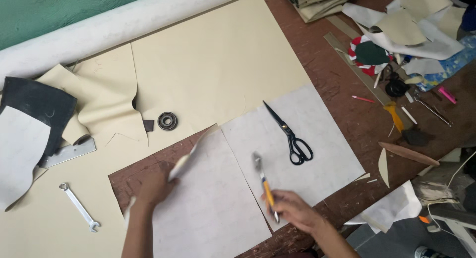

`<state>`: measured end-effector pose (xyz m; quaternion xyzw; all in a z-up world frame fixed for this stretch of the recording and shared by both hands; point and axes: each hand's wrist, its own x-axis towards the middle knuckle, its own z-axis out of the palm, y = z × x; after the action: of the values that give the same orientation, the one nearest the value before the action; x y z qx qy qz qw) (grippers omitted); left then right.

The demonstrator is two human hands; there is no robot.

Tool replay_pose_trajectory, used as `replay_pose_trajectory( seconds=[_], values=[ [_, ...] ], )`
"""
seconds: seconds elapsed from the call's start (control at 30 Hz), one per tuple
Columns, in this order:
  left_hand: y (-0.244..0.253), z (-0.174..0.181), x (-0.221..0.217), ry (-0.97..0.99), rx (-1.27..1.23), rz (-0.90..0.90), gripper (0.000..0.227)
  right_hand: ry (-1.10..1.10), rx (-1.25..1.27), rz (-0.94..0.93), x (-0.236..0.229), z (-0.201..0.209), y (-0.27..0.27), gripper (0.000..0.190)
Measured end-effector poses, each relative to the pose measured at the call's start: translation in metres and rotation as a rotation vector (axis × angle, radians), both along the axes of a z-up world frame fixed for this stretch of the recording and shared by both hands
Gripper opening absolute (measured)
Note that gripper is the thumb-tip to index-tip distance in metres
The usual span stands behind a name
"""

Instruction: The person cuts a piece of light-colored fabric using shears and then marks the edges of the fabric with a pencil.

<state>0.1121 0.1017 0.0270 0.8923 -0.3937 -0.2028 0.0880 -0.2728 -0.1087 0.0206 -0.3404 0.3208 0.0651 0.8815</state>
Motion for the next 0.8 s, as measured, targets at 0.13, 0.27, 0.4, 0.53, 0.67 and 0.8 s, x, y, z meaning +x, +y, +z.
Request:
replay_pose_trajectory(
  seconds=[0.13, 0.27, 0.4, 0.53, 0.67, 0.8],
  values=[
    [-0.014, 0.053, -0.048, 0.386, 0.124, -0.002, 0.034, 0.154, -0.205, -0.23, -0.008, -0.032, -0.028, 0.035],
    [0.002, 0.129, -0.094, 0.741, -0.081, 0.471, 0.034, 0.189, -0.475, -0.275, -0.009, -0.041, -0.031, 0.031],
    [0.041, 0.155, -0.117, 0.887, -0.645, 0.774, 0.033, 0.354, -0.804, -0.207, -0.005, -0.05, -0.025, 0.032],
    [0.107, 0.1, -0.143, 0.924, -0.978, 1.105, 0.038, 0.447, -1.292, -0.056, -0.012, -0.069, -0.021, 0.032],
    [0.172, 0.004, -0.148, 0.767, -0.823, 1.278, 0.047, 0.529, -1.474, -0.009, -0.005, -0.053, -0.018, 0.049],
    [0.22, -0.049, -0.163, 0.552, -0.627, 1.265, 0.05, 0.718, -1.556, 0.241, 0.0, -0.013, -0.011, 0.059]
  ],
)
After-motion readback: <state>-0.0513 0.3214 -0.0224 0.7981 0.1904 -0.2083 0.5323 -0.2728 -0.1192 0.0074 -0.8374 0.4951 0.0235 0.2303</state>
